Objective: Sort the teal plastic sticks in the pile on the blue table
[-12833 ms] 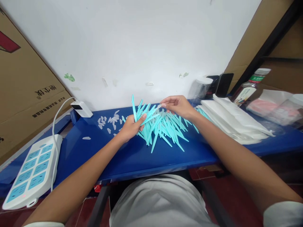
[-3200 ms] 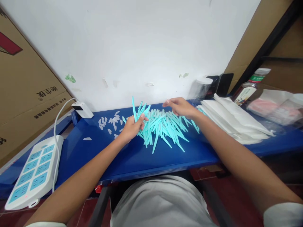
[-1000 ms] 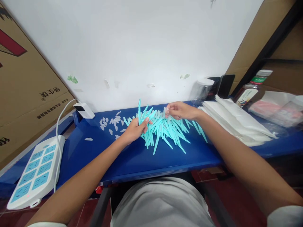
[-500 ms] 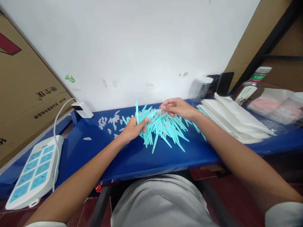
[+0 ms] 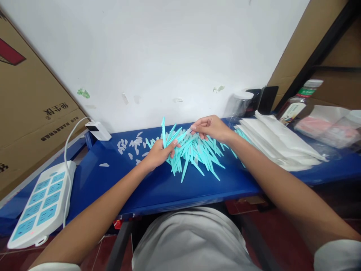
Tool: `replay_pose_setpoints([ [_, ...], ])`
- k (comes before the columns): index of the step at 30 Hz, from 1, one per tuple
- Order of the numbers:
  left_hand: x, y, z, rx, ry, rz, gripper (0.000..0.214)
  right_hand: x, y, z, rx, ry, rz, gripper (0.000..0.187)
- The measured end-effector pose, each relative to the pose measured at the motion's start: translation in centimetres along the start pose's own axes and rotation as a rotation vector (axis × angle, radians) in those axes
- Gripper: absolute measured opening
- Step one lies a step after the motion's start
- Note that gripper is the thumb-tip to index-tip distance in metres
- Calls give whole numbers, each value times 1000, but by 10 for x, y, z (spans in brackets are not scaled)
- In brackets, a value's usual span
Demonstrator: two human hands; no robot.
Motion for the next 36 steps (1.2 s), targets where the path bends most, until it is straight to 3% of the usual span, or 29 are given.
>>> replay_pose_setpoints([
  [10, -3, 4, -10, 7, -87, -53, 60, -3, 2, 5, 78, 32, -70, 50],
  [16, -2, 3, -12, 20, -103, -22, 62, -9, 4, 7, 41, 33, -110, 47],
  [20, -2, 3, -10, 22, -89, -16, 62, -9, 3, 4, 72, 59, -59, 44],
  [30, 4, 5, -8, 14, -47, 1, 54, 23, -3, -8, 105, 13, 91, 44],
  [33, 3, 4, -8, 3, -33, -7, 57, 19, -3, -7, 116, 63, 102, 44],
  [36, 2, 2, -8, 4, -27, 10, 61, 5, 0, -1, 107, 255, 76, 46],
])
Point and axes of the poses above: each hand's wrist, its own y-axis away from the middle knuckle, its own x-axis out of the palm, z = x × y, the point moved 6 cm from there along -y, towards the middle knuckle, and after that the axes turned 14 degrees about z, right-handed, at the moved point
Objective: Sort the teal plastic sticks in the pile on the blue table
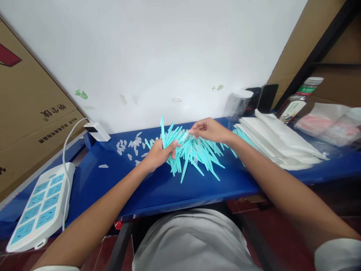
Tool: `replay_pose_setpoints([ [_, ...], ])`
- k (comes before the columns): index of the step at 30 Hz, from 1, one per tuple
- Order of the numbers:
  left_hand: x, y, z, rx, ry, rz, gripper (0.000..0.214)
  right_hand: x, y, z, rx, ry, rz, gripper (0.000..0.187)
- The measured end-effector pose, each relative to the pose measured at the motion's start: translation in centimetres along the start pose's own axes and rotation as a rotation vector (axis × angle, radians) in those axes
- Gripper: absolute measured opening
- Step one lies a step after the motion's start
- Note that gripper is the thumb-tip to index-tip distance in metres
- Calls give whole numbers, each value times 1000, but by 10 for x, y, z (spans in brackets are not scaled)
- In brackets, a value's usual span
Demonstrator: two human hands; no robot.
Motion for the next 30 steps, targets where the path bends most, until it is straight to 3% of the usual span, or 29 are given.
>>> replay_pose_setpoints([
  [2, -1, -1, 0, -1, -9, 19, 65, -6, 3, 1, 14, 201, 31, 45],
  [6, -3, 0, -2, 0, -32, -1, 66, -2, 7, -7, 140, 438, 230, 44],
  [10, -3, 1, -4, -1, -38, -18, 66, 6, 7, -14, 224, 430, 315, 50],
  [17, -1, 0, -1, -25, -32, 10, 67, 11, 6, -16, 234, 375, 356, 48],
  [21, 1, 0, 3, -59, 21, 54, 71, 12, 10, -5, 179, 247, 394, 45],
  [23, 2, 0, 6, -72, 63, 68, 73, 7, 11, 3, 117, 163, 343, 45],
  [28, 3, 0, 7, -64, 58, 76, 73, -18, 12, 12, -21, -81, -18, 45],
  [30, 3, 1, 5, -61, 40, 84, 73, -21, 12, 13, -75, -151, -99, 46],
])
Point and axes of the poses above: each hand's wrist, its own y-axis away from the middle knuckle, its own x-axis out of the palm, z = x × y, the point moved 6 cm from there along -y, towards the middle knuckle, and after that the axes turned 14 degrees about z, right-handed, at the moved point
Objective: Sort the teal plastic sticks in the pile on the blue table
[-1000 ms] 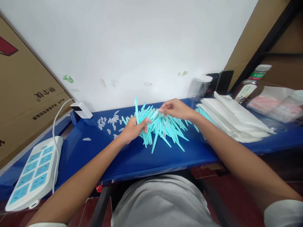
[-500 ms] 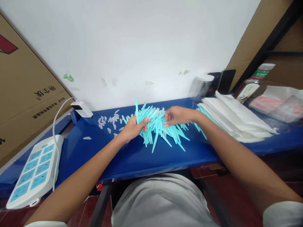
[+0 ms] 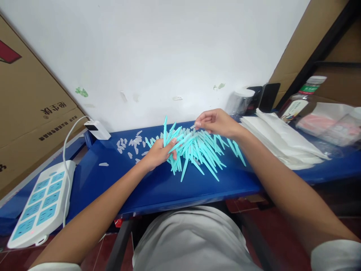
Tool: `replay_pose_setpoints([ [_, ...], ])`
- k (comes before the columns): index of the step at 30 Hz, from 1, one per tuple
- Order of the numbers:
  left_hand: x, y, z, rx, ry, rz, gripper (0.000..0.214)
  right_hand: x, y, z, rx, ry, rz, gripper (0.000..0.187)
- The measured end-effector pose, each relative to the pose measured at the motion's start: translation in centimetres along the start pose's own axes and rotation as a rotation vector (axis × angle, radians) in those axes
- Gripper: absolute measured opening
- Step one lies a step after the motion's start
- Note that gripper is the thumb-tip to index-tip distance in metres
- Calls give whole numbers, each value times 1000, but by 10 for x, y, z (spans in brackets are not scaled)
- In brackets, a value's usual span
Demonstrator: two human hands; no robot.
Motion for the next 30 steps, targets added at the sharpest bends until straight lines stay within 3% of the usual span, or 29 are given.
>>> replay_pose_setpoints([
  [7, -1, 1, -3, 17, -22, -1, 70, 22, -5, 0, -1, 19, 52, 49],
  [18, 0, 1, -4, 17, -64, 13, 72, 18, -4, 5, -26, 44, -33, 44],
  [30, 6, 2, -15, 134, -184, 62, 67, 44, -5, 5, -48, 70, 153, 33],
])
Point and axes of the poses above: each hand's wrist, its own y-axis away from the middle knuckle, its own x-axis out of the palm, z = x × y, the point moved 6 cm from there along -y, towards the middle knuckle, and after that the axes turned 14 degrees about z, right-handed, at the moved point
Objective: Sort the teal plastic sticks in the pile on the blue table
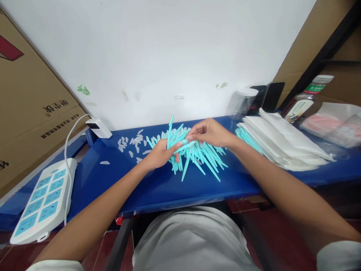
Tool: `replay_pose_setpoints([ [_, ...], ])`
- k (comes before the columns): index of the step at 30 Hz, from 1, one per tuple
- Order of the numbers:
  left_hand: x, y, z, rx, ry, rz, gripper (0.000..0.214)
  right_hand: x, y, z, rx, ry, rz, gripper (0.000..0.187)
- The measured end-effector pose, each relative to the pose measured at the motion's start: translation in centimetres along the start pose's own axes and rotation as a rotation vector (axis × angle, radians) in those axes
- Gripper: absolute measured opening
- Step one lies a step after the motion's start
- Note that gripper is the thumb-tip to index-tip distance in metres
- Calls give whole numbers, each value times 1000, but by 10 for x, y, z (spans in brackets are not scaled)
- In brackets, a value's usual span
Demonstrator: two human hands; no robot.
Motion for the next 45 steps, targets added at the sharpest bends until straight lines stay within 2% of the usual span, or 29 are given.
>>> replay_pose_setpoints([
  [6, 0, -2, 1, -10, -7, -8, 66, 7, -7, -10, 12, -59, -29, 36],
  [8, -4, -2, 2, -23, -3, -47, 69, 1, -6, -8, -12, -25, -108, 39],
  [11, -14, -1, 7, -36, 40, -125, 70, -18, 4, 4, -20, 160, -287, 42],
  [12, -16, 0, 10, -38, 59, -147, 70, -23, 7, 7, 0, 226, -299, 41],
  [13, -19, 1, 12, -39, 76, -171, 70, -25, 9, 9, 30, 283, -256, 39],
  [14, -22, 1, 14, -43, 91, -194, 70, -23, 10, 9, 65, 327, -156, 36],
  [17, -25, 2, 19, -55, 116, -237, 71, -2, 12, 2, 157, 416, 271, 23],
  [18, -24, 2, 19, -59, 117, -237, 71, 4, 13, -1, 177, 441, 374, 20],
  [20, -22, 2, 19, -64, 112, -222, 71, 14, 15, -6, 215, 479, 482, 21],
  [23, -19, 1, 19, -65, 106, -203, 71, 21, 14, -11, 272, 527, 522, 27],
  [29, -17, 1, 17, -66, 96, -193, 71, 30, 14, -12, 308, 565, 526, 27],
  [36, -17, 1, 14, -74, 74, -179, 71, 37, 14, -11, 317, 549, 505, 15],
  [39, -17, 1, 13, -80, 71, -169, 72, 27, 18, -6, 328, 484, 502, 12],
  [41, -17, 1, 13, -81, 67, -155, 72, 16, 19, 0, 284, 406, 462, 11],
  [45, -15, 1, 12, -86, 47, -129, 73, -13, 18, 11, 131, 263, 241, 15],
])
Point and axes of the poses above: each hand's wrist, its own y-axis away from the middle knuckle, its own x-axis out of the palm, z = x × y, the point moved 6 cm from there along -y, towards the middle knuckle, and after that the axes turned 14 degrees about z, right-handed, at the moved point
